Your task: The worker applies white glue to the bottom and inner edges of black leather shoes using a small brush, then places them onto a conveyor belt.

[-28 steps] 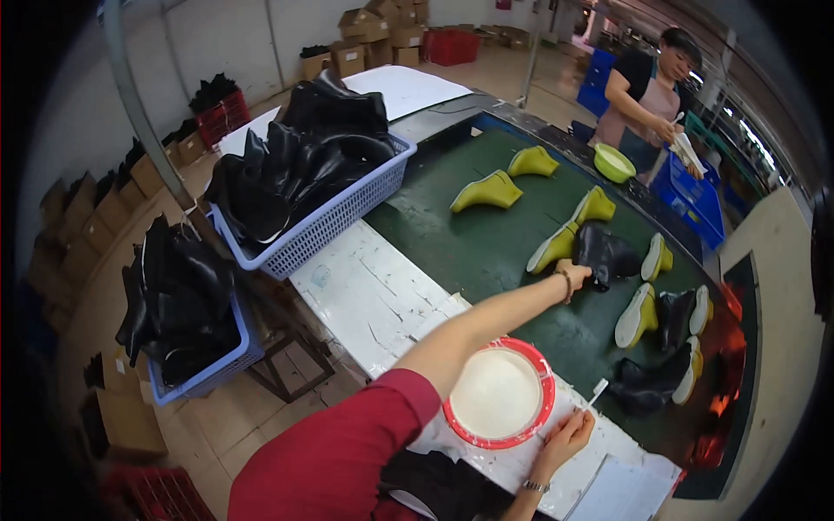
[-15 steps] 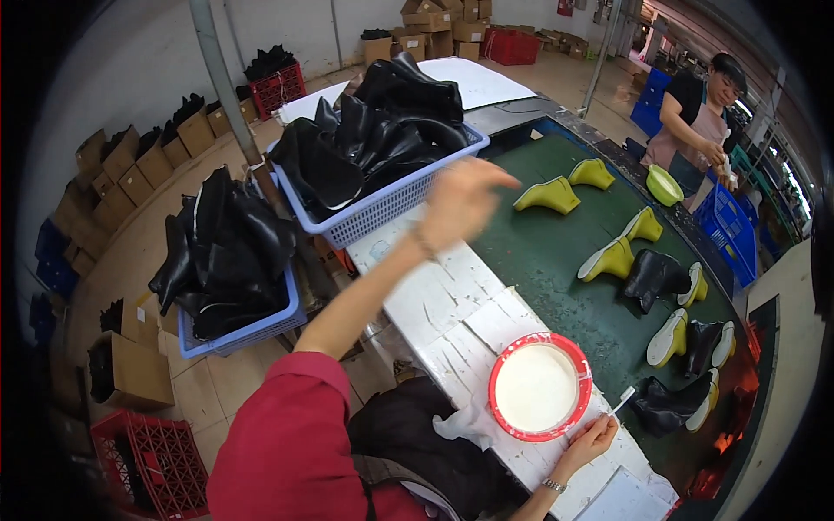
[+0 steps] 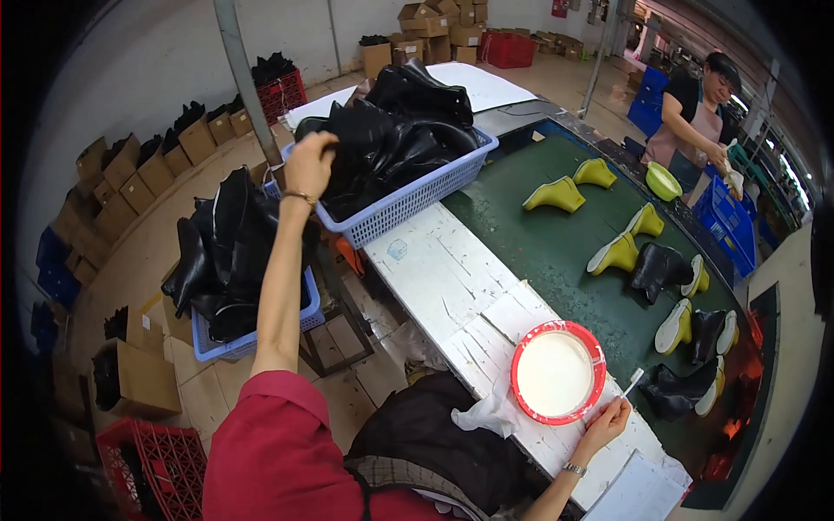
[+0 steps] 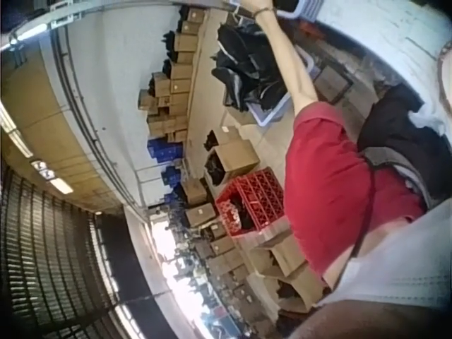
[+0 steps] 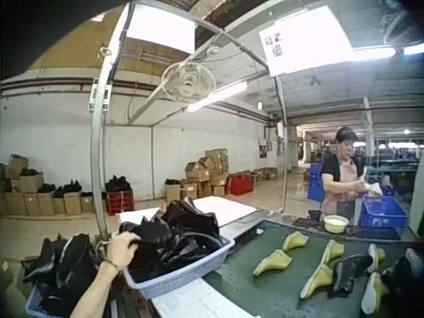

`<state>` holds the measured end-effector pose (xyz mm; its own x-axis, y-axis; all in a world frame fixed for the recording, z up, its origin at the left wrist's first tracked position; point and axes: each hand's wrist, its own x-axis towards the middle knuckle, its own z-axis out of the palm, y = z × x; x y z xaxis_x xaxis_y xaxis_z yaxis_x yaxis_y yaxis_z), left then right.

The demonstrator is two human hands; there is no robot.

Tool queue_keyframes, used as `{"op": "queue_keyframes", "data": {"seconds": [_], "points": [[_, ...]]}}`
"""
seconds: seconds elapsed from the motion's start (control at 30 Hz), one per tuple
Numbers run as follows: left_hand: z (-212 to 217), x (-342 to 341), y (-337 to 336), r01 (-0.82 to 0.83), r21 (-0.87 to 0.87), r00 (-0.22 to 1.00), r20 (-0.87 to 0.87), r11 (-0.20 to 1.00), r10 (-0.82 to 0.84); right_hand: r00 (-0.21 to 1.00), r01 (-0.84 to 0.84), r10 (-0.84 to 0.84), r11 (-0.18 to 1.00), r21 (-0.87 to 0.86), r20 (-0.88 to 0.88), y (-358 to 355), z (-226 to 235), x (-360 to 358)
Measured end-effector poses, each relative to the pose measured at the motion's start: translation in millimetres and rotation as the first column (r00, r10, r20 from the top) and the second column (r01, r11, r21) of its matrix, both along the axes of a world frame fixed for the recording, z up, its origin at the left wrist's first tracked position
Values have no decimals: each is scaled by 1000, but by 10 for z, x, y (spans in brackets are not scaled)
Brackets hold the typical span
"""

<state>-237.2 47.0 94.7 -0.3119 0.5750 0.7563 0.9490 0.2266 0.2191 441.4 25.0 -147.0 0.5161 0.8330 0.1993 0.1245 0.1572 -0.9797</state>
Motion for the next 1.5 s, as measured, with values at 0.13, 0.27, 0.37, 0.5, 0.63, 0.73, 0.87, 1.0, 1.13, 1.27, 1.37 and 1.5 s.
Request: {"op": "queue_keyframes", "data": {"seconds": [0.13,0.27,0.37,0.5,0.63,0.73,0.87,1.0,1.13,1.27,1.37,1.5], "points": [[679,289,-74,136,352,969,147,926,-199,1000,-26,26,1000,10,-7,-14,-34,73],[865,439,-210,469,692,317,449,549,-836,981,-35,28,999,-32,-194,-86,205,0],[575,700,-115,380,855,-255,463,352,-849,980,-1,3,1000,11,-199,-141,523,-98],[91,1334,63,291,897,-809,416,333,-415,983,-155,139,979,129,121,-169,1156,-404],[-551,1987,1,239,908,-971,224,343,83,878,-470,438,866,171,192,-2,1810,-1110],[-767,2555,-239,223,908,-929,87,356,360,611,-789,791,604,114,34,109,2087,-1477],[-1220,2812,-424,398,799,-819,88,451,567,337,-910,942,321,262,17,75,2167,-1679],[-1436,2754,-617,685,726,-594,515,54,618,138,-990,988,136,-36,-72,-101,2249,-1623],[-1041,2460,-628,978,191,-128,870,-86,476,582,-790,787,607,-89,205,-280,2156,-1584],[-935,2386,-762,984,126,-95,968,-125,230,763,-474,496,865,-162,415,-325,2033,-1415],[-567,2775,-959,827,561,-552,811,6,196,790,-387,423,905,-175,444,-356,1870,-1389],[-621,3099,-1024,997,74,-74,994,2,-79,831,-362,410,912,-195,376,-460,1654,-1247]]}}
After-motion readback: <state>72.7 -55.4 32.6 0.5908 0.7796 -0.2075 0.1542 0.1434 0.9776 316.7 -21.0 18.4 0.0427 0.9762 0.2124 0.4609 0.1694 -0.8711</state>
